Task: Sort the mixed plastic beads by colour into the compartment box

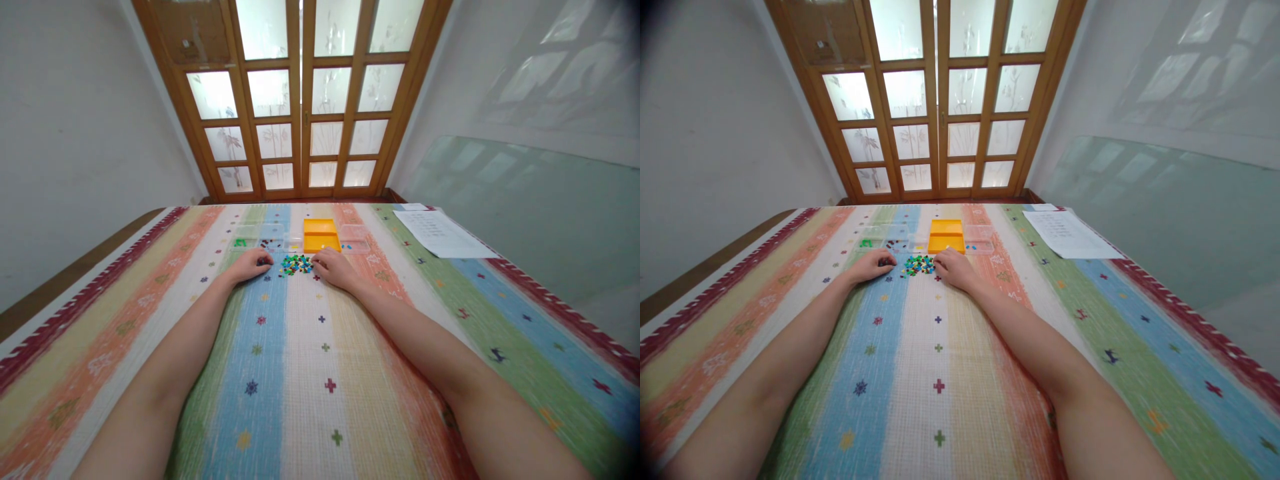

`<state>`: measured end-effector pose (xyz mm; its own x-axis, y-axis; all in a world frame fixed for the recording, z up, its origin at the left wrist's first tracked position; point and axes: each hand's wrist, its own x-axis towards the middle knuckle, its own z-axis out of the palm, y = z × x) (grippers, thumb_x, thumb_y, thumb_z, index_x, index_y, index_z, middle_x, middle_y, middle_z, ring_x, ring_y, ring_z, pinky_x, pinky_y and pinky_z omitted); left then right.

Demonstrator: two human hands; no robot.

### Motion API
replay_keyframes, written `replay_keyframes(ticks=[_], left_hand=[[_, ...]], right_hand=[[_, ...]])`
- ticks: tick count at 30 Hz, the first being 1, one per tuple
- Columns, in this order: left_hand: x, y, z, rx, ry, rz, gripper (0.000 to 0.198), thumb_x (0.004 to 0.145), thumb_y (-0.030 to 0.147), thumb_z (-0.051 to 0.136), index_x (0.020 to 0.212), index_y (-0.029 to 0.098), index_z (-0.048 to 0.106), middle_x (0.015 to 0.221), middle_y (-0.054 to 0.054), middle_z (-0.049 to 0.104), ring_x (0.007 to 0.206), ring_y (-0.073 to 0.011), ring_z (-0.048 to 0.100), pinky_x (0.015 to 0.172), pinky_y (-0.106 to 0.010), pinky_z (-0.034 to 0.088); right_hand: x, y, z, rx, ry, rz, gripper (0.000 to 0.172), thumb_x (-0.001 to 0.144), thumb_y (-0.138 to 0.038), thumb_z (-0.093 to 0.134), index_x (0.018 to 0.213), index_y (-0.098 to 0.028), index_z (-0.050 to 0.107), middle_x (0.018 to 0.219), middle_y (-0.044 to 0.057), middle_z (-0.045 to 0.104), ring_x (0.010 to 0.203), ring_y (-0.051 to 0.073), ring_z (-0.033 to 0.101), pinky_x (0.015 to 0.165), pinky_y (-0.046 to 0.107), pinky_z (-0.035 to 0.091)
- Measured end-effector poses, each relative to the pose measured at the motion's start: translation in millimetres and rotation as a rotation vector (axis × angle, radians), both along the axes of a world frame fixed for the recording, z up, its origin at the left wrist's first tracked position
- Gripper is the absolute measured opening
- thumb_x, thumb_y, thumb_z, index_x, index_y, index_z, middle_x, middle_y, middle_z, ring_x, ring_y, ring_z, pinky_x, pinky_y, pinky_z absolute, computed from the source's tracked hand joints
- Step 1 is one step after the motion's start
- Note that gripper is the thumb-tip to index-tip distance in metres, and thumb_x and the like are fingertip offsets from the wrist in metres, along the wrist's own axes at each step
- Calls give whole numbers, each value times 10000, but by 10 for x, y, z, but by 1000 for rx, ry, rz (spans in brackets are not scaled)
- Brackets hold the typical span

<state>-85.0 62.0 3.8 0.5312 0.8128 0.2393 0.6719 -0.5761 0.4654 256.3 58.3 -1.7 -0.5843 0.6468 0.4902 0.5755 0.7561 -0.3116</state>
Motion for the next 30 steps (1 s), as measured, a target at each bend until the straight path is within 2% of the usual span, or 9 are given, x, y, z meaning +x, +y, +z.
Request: replay_keyframes(ticks=[8, 17, 20, 24, 30], left_hand=[[-28, 37, -122, 100, 10, 139, 160, 897, 297, 595, 918, 204, 724, 893, -41, 684, 806, -190, 609, 763, -320, 468], [-68, 72, -160, 164, 45, 234, 159, 889, 338, 610, 861, 216, 708, 895, -55, 687, 837, -222, 616, 785, -342, 471], [-67, 69, -167, 159, -26, 298, 182, 912, 348, 584, 903, 214, 707, 898, -51, 703, 817, -218, 618, 776, -336, 465], [-78, 68, -160, 139, -191, 456, 230, 947, 373, 536, 990, 209, 691, 830, -41, 704, 749, -205, 615, 727, -317, 458], [-142, 143, -207, 38, -510, 608, 201, 895, 366, 576, 995, 207, 648, 721, -6, 667, 625, -170, 603, 632, -271, 466]], right_hand=[[-4, 11, -16, -11, -1, -8, 178, 994, -232, 563, 932, -190, 724, 901, 75, 684, 898, 213, 565, 809, 321, 412], [0, 8, -9, -16, -10, -19, 170, 994, -239, 570, 936, -190, 722, 924, 78, 694, 913, 216, 576, 818, 321, 416], [-2, 5, -4, -8, -11, -62, 168, 994, -234, 569, 937, -190, 721, 931, 78, 701, 922, 215, 579, 820, 320, 415], [-3, 5, -2, 2, -16, -142, 183, 998, -225, 555, 922, -192, 718, 942, 80, 707, 927, 213, 582, 824, 321, 413], [14, 17, -8, -1, -11, -216, 170, 993, -221, 550, 960, -184, 712, 955, 80, 704, 930, 214, 583, 833, 324, 420]])
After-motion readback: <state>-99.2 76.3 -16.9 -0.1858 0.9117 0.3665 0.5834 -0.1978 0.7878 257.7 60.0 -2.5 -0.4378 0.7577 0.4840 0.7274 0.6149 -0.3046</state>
